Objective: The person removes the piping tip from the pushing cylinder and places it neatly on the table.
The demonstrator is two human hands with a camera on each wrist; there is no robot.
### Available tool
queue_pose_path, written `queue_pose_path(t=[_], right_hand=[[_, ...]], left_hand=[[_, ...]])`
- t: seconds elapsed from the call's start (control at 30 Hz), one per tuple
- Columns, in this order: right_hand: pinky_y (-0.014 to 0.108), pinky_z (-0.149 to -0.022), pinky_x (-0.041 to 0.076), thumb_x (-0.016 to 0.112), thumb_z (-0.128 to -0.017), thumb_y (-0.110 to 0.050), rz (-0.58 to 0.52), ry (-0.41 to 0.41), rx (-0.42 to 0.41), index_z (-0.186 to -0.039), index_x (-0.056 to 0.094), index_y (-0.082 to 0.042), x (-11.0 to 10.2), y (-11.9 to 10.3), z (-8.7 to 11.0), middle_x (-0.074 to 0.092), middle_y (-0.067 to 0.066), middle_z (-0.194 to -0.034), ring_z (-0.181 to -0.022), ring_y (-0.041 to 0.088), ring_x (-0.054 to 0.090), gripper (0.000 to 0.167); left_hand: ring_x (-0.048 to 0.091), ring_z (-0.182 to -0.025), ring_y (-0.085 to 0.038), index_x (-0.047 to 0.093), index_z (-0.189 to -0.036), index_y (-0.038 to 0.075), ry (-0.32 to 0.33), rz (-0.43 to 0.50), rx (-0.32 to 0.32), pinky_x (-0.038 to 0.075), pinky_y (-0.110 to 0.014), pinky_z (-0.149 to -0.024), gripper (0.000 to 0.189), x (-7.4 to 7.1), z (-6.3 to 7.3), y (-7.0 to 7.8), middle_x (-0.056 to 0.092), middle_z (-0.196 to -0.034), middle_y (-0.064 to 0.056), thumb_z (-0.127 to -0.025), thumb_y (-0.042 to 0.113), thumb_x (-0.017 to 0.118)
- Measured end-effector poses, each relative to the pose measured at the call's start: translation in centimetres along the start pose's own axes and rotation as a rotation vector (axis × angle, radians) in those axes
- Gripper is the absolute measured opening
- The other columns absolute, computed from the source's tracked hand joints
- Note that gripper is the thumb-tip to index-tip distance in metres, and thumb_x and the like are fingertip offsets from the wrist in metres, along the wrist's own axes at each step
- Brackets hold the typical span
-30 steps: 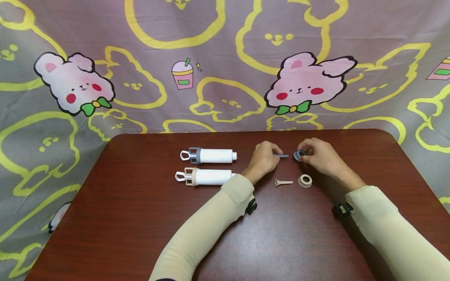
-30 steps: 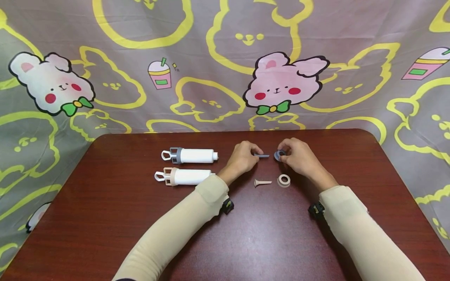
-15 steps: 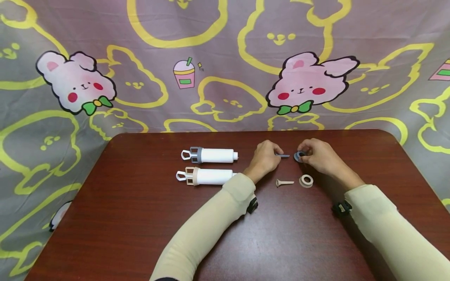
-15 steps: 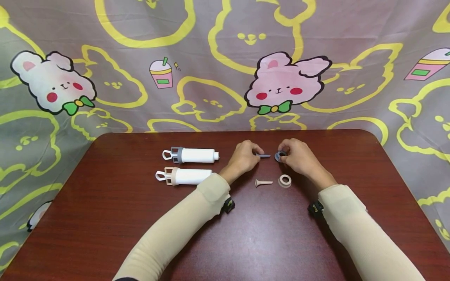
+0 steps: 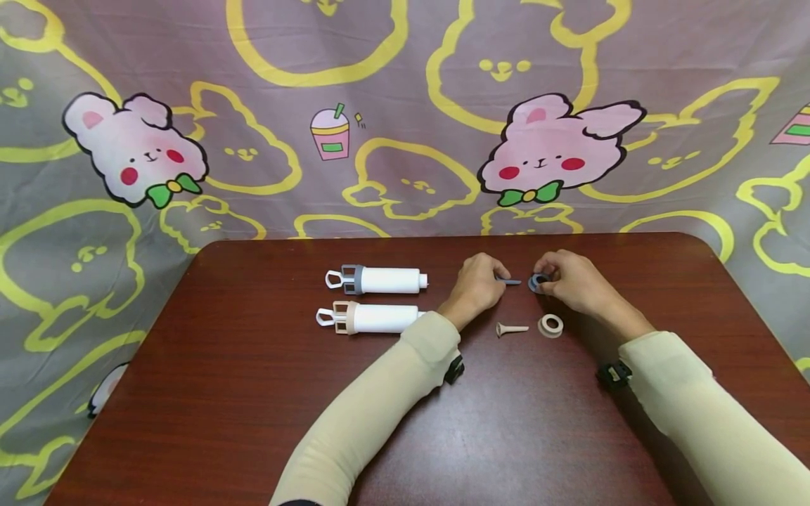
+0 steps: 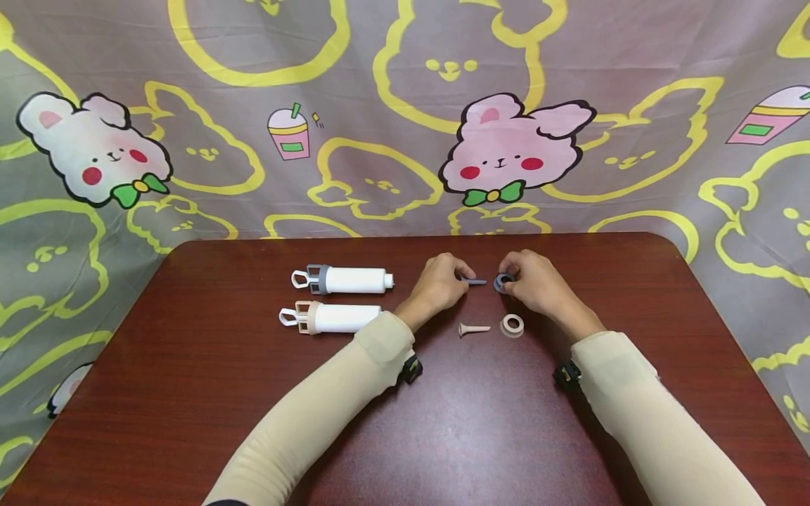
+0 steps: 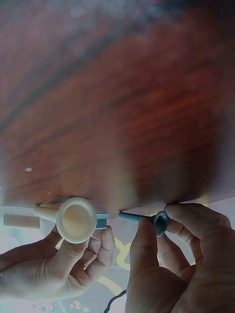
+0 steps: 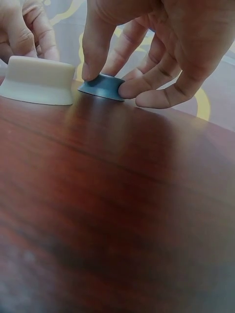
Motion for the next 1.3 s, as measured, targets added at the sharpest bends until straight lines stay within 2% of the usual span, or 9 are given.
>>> queue_pose_path(t=[0.37, 0.57, 1.1, 1.3], right_hand=[[0.035, -0.074, 0.046, 0.075, -0.089, -0.001, -0.007, -0.012, 0.010, -0.104, 0.069, 0.001, -0.02, 0.10, 0.03, 0.064, 0.018, -0.097, -0.086, 0.027, 0.064, 0.016], [0.035, -0.074, 0.046, 0.075, -0.089, -0.002, -0.008, -0.014, 0.013, -0.105, 0.069, 0.001, -0.03, 0.14, 0.03, 0.064, 0.018, -0.097, -0.086, 0.027, 0.063, 0.017], [0.034, -0.071, 0.046, 0.074, -0.089, -0.001, -0.018, -0.018, 0.011, -0.103, 0.068, 0.002, -0.05, -0.08, 0.00, 0.065, 0.017, -0.095, -0.082, 0.024, 0.062, 0.016], [0.034, -0.073, 0.046, 0.074, -0.089, -0.002, -0.008, -0.011, 0.005, -0.103, 0.069, 0.001, -0.10, -0.02, 0.03, 0.066, 0.016, -0.094, -0.082, 0.024, 0.062, 0.016]], left_hand=[[0.067, -0.124, -0.019, 0.084, -0.101, 0.015, -0.006, -0.037, 0.012, 0.052, -0.028, -0.103, 0.023, 0.02, -0.16, -0.05, 0.079, -0.116, 0.000, -0.090, 0.002, 0.070], [0.069, -0.119, -0.018, 0.085, -0.102, 0.016, 0.000, -0.058, 0.030, 0.053, -0.026, -0.099, 0.025, 0.03, -0.22, -0.10, 0.080, -0.110, 0.001, -0.089, 0.000, 0.070], [0.068, -0.117, -0.018, 0.085, -0.101, 0.017, -0.012, -0.038, 0.005, 0.052, -0.026, -0.099, 0.019, 0.06, -0.24, 0.06, 0.080, -0.109, 0.002, -0.091, 0.004, 0.074], [0.070, -0.112, -0.016, 0.083, -0.107, 0.016, -0.015, -0.037, 0.033, 0.052, -0.025, -0.095, 0.020, 0.07, -0.29, -0.01, 0.080, -0.107, 0.001, -0.092, 0.005, 0.076]])
Point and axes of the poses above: each hand's wrist, its own z-axis away from the middle knuckle, its own x-axis out of the palm, y = z × x, the point moved 1 cm from there along -z, towards the middle knuckle
